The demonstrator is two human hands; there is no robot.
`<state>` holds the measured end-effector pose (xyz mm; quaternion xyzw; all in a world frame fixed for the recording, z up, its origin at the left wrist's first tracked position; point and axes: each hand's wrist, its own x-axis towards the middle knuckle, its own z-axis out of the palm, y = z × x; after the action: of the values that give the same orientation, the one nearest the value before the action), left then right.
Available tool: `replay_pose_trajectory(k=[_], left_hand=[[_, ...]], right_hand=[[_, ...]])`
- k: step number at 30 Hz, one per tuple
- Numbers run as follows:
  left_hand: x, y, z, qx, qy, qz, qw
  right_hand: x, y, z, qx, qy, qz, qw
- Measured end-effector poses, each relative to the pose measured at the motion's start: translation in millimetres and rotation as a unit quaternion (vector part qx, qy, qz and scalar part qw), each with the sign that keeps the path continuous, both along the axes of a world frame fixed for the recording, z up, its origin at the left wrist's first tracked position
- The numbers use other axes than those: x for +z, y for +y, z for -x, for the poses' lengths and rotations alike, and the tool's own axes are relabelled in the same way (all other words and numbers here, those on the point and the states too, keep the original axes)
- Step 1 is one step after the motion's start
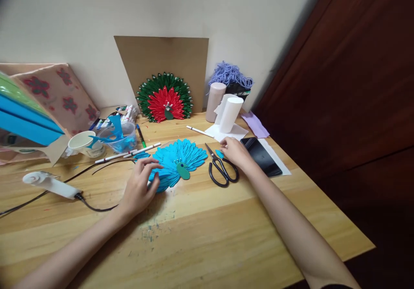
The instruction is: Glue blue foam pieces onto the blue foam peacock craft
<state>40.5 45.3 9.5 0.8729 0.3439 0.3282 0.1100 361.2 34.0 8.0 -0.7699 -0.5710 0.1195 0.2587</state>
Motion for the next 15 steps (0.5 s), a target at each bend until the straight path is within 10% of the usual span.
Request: replay_pose_trajectory(k=[8,15], left_hand=[[-9.8,-11.9,-2.2,-0.069,-0.003,0.007,0.998],[13.0,-22.3,-12.8,-0.078,-0.053,0.08,0.992]], right_hand=[[-8.0,-6.3,-2.0,-0.016,0.034,0.04,0.998],[9.5,-12.5,48.5,0.07,0.118,-0.102,0.985]])
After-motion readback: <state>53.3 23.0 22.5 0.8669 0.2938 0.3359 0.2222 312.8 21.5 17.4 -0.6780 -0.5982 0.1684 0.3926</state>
